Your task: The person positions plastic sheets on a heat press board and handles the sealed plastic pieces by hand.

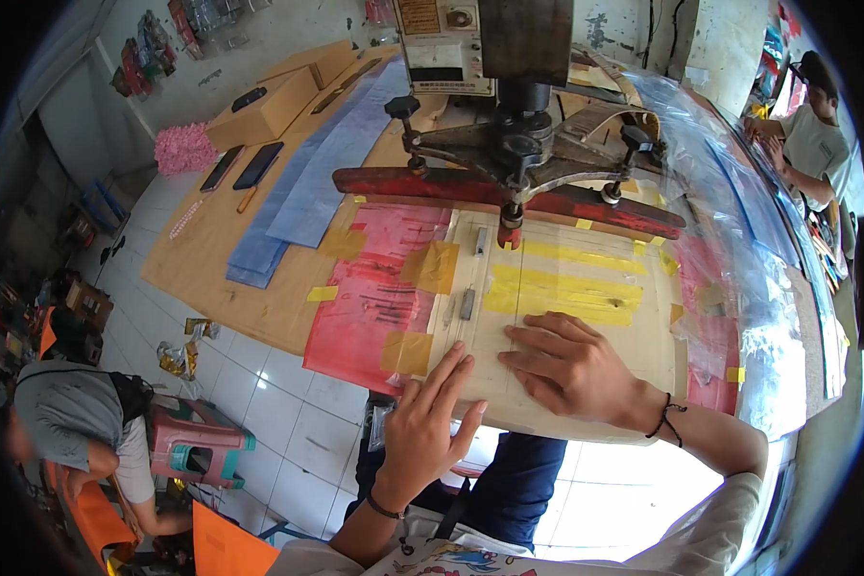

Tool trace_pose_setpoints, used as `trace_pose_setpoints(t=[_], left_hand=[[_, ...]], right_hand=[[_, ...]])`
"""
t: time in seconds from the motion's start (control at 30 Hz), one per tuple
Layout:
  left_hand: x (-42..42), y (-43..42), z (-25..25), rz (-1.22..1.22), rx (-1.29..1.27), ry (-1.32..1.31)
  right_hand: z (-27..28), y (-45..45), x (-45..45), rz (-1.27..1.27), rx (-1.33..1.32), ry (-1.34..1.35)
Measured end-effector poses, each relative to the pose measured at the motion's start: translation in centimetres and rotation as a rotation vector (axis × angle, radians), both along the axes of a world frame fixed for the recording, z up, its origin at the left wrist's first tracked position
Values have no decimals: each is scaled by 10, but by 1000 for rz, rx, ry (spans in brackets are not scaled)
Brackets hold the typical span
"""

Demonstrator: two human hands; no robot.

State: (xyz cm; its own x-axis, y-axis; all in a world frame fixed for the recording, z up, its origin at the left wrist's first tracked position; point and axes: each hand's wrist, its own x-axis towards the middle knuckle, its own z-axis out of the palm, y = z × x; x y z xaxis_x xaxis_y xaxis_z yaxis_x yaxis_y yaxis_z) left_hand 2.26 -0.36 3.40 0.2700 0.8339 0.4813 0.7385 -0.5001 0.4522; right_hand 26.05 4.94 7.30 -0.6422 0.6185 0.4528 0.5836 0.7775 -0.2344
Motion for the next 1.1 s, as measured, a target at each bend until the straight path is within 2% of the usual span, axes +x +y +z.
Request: trace_pose_setpoints(t=[0.1, 0.7, 0.87, 1.0, 1.1], left_hand=[[-1, 3, -2, 2, 72, 36], [0, 3, -2, 1, 77, 28], [0, -2, 2, -2, -11, -17], [-3, 1, 1, -24, 51, 42], [-12, -1, 5, -110, -38, -53]], right_hand=[[-1, 0, 0, 5, 3, -5], [-3, 1, 2, 23, 30, -3], [-2, -1, 0, 7, 9, 18], [0, 0, 0, 1, 8, 8], [1, 1, -1, 5, -8, 12]])
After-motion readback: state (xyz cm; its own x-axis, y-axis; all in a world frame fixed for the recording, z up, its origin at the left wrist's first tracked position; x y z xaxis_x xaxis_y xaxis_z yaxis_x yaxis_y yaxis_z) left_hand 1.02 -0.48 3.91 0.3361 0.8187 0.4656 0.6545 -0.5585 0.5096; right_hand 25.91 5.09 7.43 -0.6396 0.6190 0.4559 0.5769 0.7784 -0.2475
